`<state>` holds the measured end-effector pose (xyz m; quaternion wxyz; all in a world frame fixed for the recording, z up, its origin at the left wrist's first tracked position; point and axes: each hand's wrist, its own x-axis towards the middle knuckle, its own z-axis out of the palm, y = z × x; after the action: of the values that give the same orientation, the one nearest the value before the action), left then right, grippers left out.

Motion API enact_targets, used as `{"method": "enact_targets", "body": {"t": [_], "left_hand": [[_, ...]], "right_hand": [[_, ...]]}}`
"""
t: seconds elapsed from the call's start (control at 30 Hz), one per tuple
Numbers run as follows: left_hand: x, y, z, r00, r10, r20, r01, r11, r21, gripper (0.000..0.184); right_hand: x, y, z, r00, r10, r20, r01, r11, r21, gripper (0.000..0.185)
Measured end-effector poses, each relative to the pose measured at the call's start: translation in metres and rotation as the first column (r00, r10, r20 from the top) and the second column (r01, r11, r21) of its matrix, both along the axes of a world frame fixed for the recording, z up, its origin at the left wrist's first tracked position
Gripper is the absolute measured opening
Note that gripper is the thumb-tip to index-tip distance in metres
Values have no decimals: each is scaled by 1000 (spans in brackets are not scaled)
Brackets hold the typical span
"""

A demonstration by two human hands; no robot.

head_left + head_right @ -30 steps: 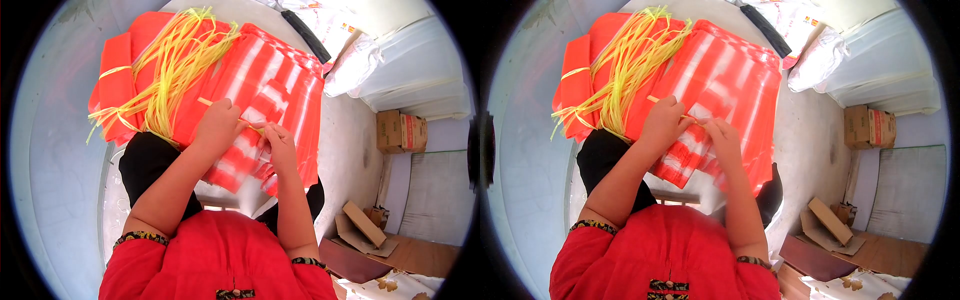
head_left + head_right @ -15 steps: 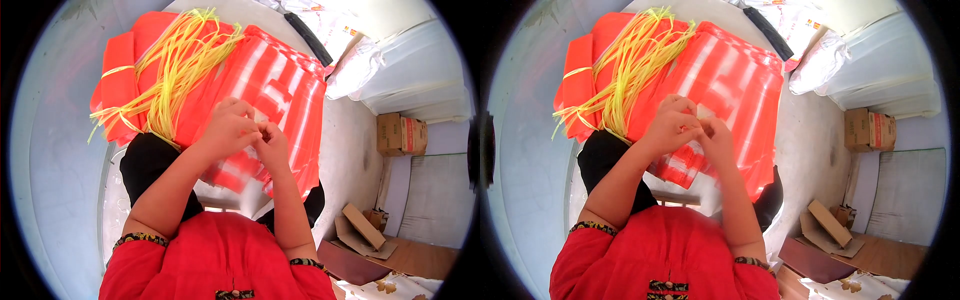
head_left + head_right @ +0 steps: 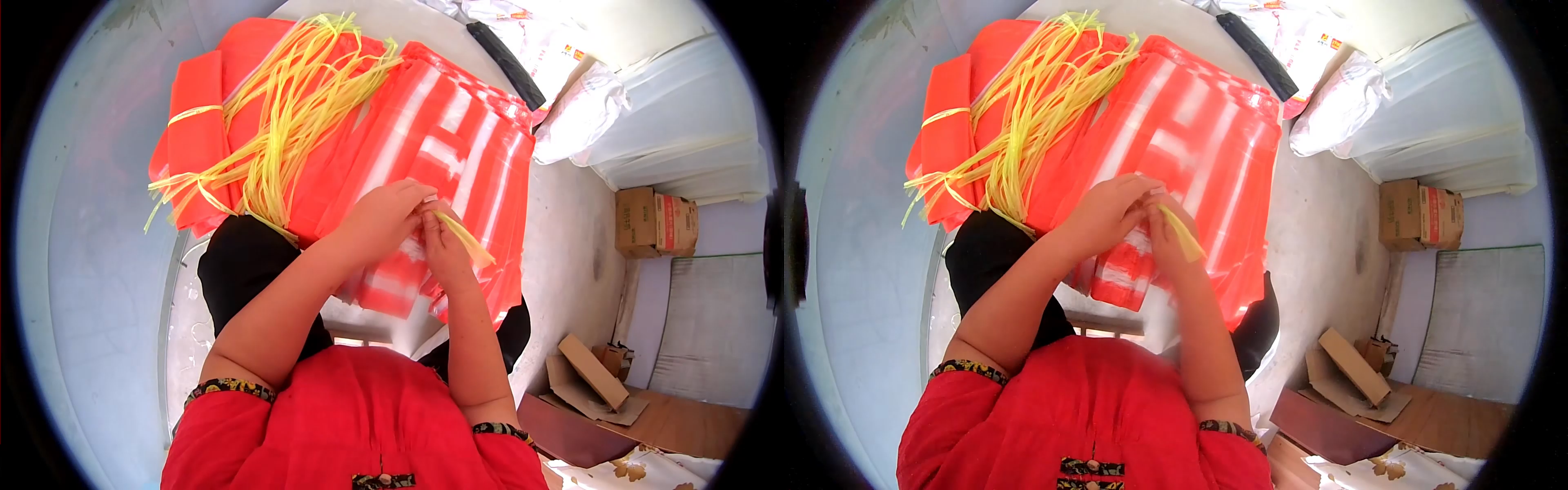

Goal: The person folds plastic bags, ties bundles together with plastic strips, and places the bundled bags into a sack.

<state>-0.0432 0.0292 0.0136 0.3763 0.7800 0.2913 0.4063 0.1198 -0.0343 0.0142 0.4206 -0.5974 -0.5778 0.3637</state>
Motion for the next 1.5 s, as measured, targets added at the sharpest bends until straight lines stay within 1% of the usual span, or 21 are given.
{"method": "enact_targets", "body": {"t": [0.07,0.13,0.17,0.23,0.33,0.37,0.47,0.53,0.57,0.63,0.73,0.83,0.93,1.03,1.13,1.17,1.23,1.27,1.33,1.43,1.5], "left_hand": [[-1,2,-3,998,-1,62,3,1000,-30,31],[-4,1,2,999,26,-26,-28,996,-80,21],[-5,1,4,997,38,-71,-45,994,-103,17],[-5,-1,7,995,74,-74,-87,976,-200,13],[-3,-2,7,992,114,-58,-127,929,-347,12],[-2,-2,7,991,126,-49,-135,909,-395,13],[1,-2,3,987,159,8,-139,883,-448,14],[0,-2,3,988,153,-9,-144,907,-395,14],[-1,-2,3,988,152,-17,-148,918,-367,14],[-2,-2,3,988,138,-68,-151,956,-250,11],[-5,-6,9,988,95,-119,-110,986,-125,9],[-8,-6,13,991,56,-125,-66,994,-82,9],[-10,-3,6,995,44,-91,-54,992,-116,9],[-10,-2,2,997,60,-54,-69,980,-187,10],[-7,-2,-2,994,100,-35,-106,970,-217,10],[-6,-2,-3,993,116,-31,-120,968,-220,10],[-7,-1,2,991,123,-46,-130,965,-229,10],[-7,-1,4,991,125,-53,-134,963,-233,10],[-6,-1,2,989,134,-58,-144,958,-248,10],[-5,-1,3,989,128,-68,-143,950,-279,10],[-5,0,4,989,125,-76,-141,947,-289,10]], "right_hand": [[2,1,-1,1000,-13,0,13,1000,7,15],[6,2,-9,1000,-12,-13,13,1000,25,13],[6,4,-12,996,-54,-77,55,998,8,9],[3,6,-13,970,-138,-202,134,990,-32,4],[-4,5,6,929,-148,-339,132,989,-69,8],[-3,5,5,938,-139,-316,117,989,-88,9],[3,5,0,959,-126,-252,94,986,-135,12],[4,4,-4,968,-136,-213,105,983,-150,17],[3,4,-5,981,-140,-135,129,988,-90,21],[-4,4,-1,987,-162,21,162,986,34,28],[-7,7,5,961,-148,235,87,964,250,29],[-3,11,-4,931,-175,321,31,914,406,26],[-4,6,-4,954,-164,251,82,948,307,23],[-3,6,-7,975,-142,172,85,950,301,21],[-8,2,1,984,-146,101,125,975,183,20],[-10,2,5,985,-170,-36,172,982,82,20],[-15,3,13,923,-247,-295,216,967,-135,20],[-7,5,11,912,-162,-376,111,982,-155,20],[16,9,7,847,-1,-532,-103,981,-166,21],[20,7,4,952,54,-300,-105,982,-158,20],[13,6,4,975,13,-223,-42,991,-130,16]]}}
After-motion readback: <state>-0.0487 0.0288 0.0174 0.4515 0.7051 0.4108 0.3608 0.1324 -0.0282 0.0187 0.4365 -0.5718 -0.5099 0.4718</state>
